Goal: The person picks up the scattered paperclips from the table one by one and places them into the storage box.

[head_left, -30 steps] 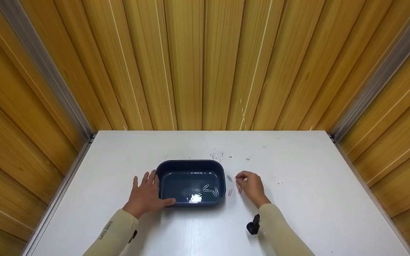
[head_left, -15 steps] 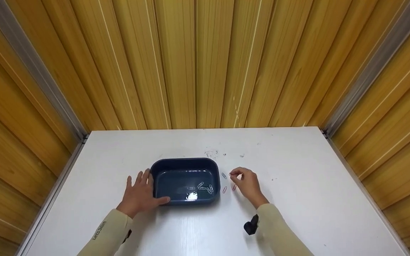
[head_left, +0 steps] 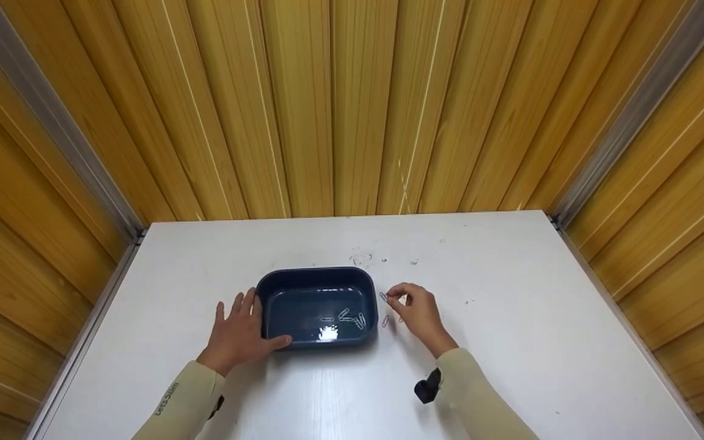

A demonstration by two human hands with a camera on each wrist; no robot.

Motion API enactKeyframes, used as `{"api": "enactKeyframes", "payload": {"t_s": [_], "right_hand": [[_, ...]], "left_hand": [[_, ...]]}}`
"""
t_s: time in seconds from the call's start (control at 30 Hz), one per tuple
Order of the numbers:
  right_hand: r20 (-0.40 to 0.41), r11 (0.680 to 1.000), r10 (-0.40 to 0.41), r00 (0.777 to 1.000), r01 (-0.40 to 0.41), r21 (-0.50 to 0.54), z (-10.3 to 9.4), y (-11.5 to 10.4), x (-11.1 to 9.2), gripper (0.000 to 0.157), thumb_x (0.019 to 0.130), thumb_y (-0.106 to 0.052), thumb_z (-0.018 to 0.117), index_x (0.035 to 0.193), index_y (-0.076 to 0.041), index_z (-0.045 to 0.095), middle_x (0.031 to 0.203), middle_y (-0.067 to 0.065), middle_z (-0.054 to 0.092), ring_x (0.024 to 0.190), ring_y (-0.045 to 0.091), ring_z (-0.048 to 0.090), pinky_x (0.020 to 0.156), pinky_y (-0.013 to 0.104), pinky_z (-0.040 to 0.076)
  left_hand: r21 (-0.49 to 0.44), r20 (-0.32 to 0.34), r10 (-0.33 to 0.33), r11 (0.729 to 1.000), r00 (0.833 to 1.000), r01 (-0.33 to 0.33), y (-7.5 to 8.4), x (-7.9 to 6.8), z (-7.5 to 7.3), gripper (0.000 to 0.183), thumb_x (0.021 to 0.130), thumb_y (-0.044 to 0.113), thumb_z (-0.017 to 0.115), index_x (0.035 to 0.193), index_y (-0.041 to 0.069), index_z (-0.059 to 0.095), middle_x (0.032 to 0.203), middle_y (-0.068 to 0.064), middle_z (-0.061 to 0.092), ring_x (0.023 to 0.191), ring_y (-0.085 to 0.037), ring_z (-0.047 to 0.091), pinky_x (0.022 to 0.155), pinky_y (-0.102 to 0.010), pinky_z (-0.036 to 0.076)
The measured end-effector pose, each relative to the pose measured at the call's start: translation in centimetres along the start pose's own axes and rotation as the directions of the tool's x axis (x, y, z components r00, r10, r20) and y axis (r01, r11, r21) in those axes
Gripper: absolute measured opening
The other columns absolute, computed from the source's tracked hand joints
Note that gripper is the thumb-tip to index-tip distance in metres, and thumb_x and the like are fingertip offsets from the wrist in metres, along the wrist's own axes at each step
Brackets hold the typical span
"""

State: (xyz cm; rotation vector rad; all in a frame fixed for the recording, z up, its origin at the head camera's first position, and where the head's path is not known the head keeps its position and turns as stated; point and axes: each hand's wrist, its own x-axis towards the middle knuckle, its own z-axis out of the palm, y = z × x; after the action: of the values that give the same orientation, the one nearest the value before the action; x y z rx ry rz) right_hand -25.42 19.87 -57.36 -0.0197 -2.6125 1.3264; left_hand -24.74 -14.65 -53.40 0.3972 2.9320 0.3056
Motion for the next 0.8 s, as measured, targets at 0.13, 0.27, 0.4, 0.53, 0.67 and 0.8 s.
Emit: {"api": "enactKeyframes", "payload": {"t_s": [0.13,0.27,0.4,0.53,0.67,0.8], "right_hand": [[0.001,0.999,-0.038,0.999,0.038,0.018,0.5,-0.5,0.1,0.006,0.084,-0.008,0.073,0.087,-0.013,0.073,0.081,-0.002,0.069,0.069,0.009,0.048,0.063,0.019,0.037],[0.001,0.998,-0.047,0.999,0.047,0.031,0.8,-0.9,0.2,0.009,0.084,-0.006,0.073,0.087,-0.014,0.074,0.082,-0.002,0.071,0.071,0.008,0.050,0.064,0.019,0.038],[0.005,0.997,-0.059,0.998,0.058,0.043,1.2,-1.1,0.3,0.009,0.084,-0.006,0.072,0.087,-0.014,0.074,0.083,-0.002,0.071,0.072,0.008,0.051,0.065,0.018,0.039],[0.003,0.996,-0.068,0.998,0.068,0.050,1.4,-1.2,0.4,0.007,0.083,-0.006,0.073,0.086,-0.013,0.074,0.082,-0.001,0.071,0.073,0.007,0.052,0.065,0.018,0.039],[0.011,0.995,-0.086,0.996,0.086,0.058,1.6,-1.4,0.5,0.007,0.083,-0.007,0.073,0.088,-0.013,0.074,0.084,-0.001,0.071,0.075,0.010,0.054,0.065,0.019,0.040],[0.032,0.994,-0.093,0.995,0.090,0.068,1.8,-2.0,0.7,0.010,0.083,-0.006,0.073,0.088,-0.014,0.074,0.084,-0.001,0.071,0.075,0.013,0.055,0.067,0.020,0.040]], "left_hand": [[0.006,-0.006,-0.003,1.000,1.000,0.003,-0.1,-0.2,-0.1,0.110,0.077,0.071,0.062,0.145,-0.011,0.032,0.158,-0.024,0.023,0.146,-0.044,0.022,0.114,-0.068,0.011],[-0.006,-0.008,-0.010,1.000,1.000,0.009,-0.2,-0.3,-0.2,0.111,0.076,0.071,0.062,0.145,-0.011,0.033,0.158,-0.024,0.023,0.146,-0.044,0.022,0.114,-0.068,0.011],[-0.011,-0.002,-0.024,1.000,1.000,0.024,-0.2,-0.4,-0.1,0.112,0.076,0.072,0.063,0.145,-0.011,0.033,0.158,-0.024,0.023,0.146,-0.043,0.022,0.115,-0.068,0.010],[-0.014,0.011,-0.030,0.999,1.000,0.030,-0.1,-0.3,0.1,0.111,0.076,0.072,0.062,0.146,-0.010,0.032,0.159,-0.023,0.022,0.146,-0.043,0.021,0.115,-0.067,0.009],[-0.017,0.015,-0.037,0.999,0.999,0.037,0.0,-0.2,0.2,0.112,0.076,0.072,0.063,0.146,-0.009,0.031,0.159,-0.022,0.022,0.147,-0.042,0.020,0.116,-0.066,0.008],[-0.016,0.018,-0.044,0.999,0.999,0.045,0.1,0.0,0.1,0.112,0.076,0.072,0.062,0.147,-0.008,0.030,0.159,-0.022,0.021,0.147,-0.042,0.020,0.116,-0.065,0.007]]}}
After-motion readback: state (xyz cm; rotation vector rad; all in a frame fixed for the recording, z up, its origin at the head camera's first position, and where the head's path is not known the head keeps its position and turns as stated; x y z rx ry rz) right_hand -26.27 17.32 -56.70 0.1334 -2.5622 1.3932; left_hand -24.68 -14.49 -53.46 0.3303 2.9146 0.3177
